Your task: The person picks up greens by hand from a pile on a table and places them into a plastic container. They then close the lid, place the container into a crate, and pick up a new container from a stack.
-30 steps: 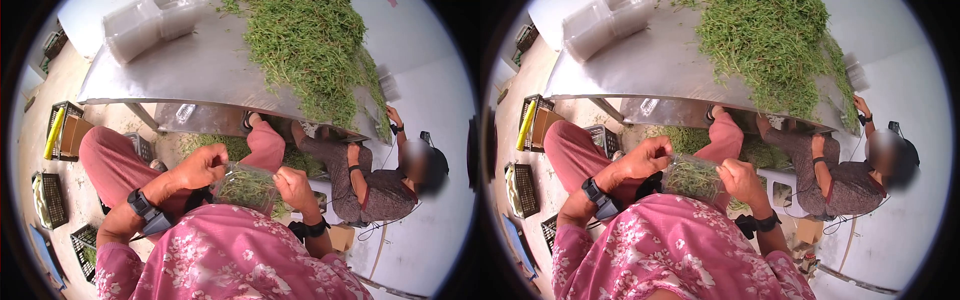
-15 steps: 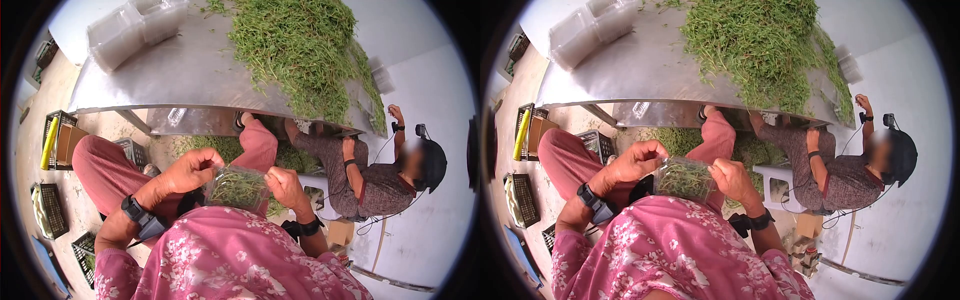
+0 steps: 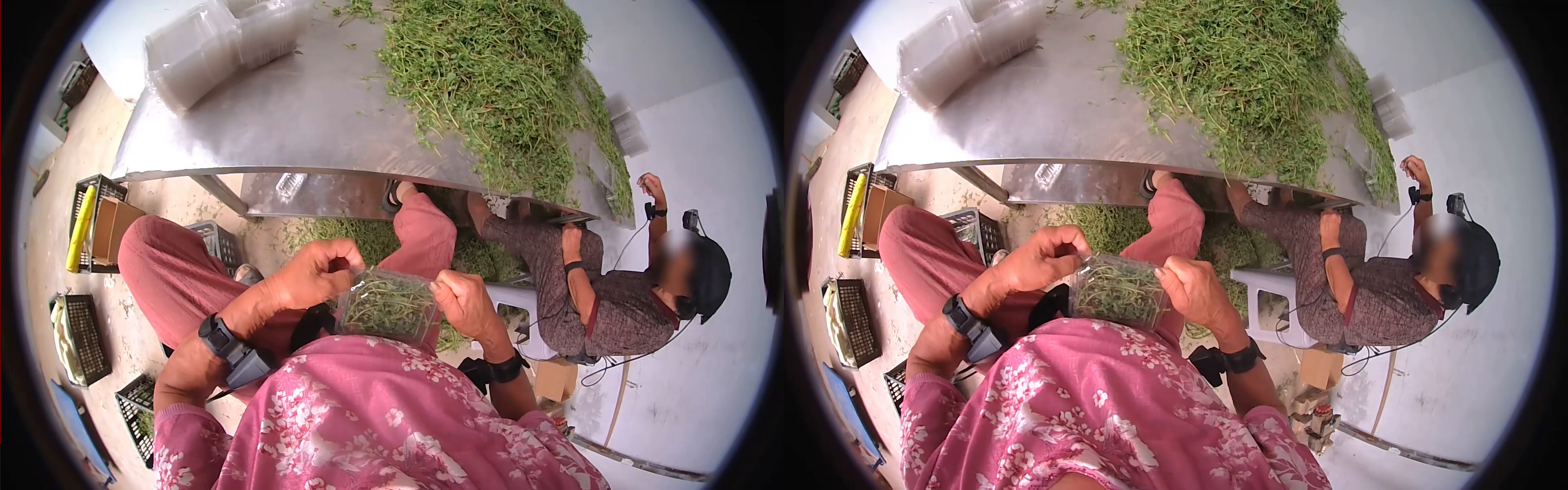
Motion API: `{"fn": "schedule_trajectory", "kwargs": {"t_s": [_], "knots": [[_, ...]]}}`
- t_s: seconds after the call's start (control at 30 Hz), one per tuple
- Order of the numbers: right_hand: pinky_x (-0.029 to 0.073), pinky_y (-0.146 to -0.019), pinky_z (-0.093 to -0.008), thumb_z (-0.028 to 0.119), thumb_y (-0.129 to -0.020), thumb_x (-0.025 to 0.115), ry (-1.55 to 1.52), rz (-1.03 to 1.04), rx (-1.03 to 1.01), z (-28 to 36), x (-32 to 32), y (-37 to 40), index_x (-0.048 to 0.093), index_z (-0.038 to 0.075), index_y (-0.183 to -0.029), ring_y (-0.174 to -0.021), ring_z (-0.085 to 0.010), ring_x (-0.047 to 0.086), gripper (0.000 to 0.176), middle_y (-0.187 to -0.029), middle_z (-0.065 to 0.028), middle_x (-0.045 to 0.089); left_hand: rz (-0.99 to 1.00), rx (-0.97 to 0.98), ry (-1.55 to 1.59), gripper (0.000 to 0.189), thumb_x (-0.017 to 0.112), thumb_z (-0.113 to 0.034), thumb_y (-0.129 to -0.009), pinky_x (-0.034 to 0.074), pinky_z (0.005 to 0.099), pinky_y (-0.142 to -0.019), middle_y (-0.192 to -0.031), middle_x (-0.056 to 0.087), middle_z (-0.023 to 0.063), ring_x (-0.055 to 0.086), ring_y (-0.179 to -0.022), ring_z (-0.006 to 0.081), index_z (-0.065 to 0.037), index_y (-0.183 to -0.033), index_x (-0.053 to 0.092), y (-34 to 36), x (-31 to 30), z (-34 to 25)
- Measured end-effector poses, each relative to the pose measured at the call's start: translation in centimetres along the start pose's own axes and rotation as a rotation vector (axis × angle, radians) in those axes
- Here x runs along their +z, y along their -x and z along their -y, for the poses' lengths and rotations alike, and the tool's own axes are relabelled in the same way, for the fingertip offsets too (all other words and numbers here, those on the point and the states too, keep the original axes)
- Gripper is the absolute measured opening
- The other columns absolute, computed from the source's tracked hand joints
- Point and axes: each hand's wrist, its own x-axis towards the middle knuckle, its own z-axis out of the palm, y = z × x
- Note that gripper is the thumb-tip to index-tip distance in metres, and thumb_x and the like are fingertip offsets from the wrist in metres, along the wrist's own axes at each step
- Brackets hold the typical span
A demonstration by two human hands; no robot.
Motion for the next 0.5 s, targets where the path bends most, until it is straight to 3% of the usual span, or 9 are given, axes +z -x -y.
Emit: {"fn": "schedule_trajectory", "kwargs": {"t_s": [0.1, 0.3, 0.4, 0.5], "knots": [[0.040, -0.055, -0.0433, 0.018, -0.094, 0.056, -0.062, 0.012, 0.077, 0.1, 0.0, 0.2, 0.046, -0.001, -0.073, -0.059, -0.0415, 0.049, 0.029, -0.064, -0.0201, 0.048, 0.016, -0.033, 0.010, 0.009, 0.054, 0.001, -0.093, 0.043, 0.0209, -0.070, -0.087, 0.058, -0.0026, 0.052, -0.081, 0.0043, -0.002, -0.099, 0.060, 0.1, -0.1, -0.7], [0.040, -0.055, -0.0433, 0.018, -0.094, 0.056, -0.059, 0.025, 0.094, 0.0, 0.1, 0.5, 0.047, -0.002, -0.074, -0.060, -0.0418, 0.051, 0.030, -0.065, -0.0204, 0.049, -0.044, 0.047, -0.121, 0.009, 0.055, 0.002, -0.087, 0.043, 0.0237, -0.063, -0.077, 0.055, -0.0008, 0.050, -0.071, 0.0055, -0.002, -0.095, 0.058, 0.1, 0.4, -0.7], [0.040, -0.050, -0.0348, 0.024, -0.097, 0.052, -0.030, -0.005, 0.031, -0.4, 0.3, 0.5, 0.047, 0.000, -0.069, -0.049, -0.0223, 0.053, 0.037, -0.056, -0.0095, 0.050, -0.085, 0.095, -0.204, 0.011, 0.055, 0.003, -0.084, 0.044, 0.0255, -0.062, -0.075, 0.055, 0.0013, 0.051, -0.069, 0.0078, -0.002, -0.094, 0.057, 0.0, 0.6, -0.3], [0.040, -0.050, -0.0352, 0.024, -0.097, 0.051, -0.034, -0.002, 0.036, -0.3, 0.3, 0.4, 0.047, 0.001, -0.069, -0.049, -0.0225, 0.053, 0.037, -0.056, -0.0099, 0.050, -0.123, 0.079, -0.274, 0.010, 0.054, 0.004, -0.085, 0.043, 0.0251, -0.063, -0.077, 0.055, 0.0009, 0.050, -0.072, 0.0076, -0.002, -0.092, 0.057, 0.2, 0.9, -0.7]]}}
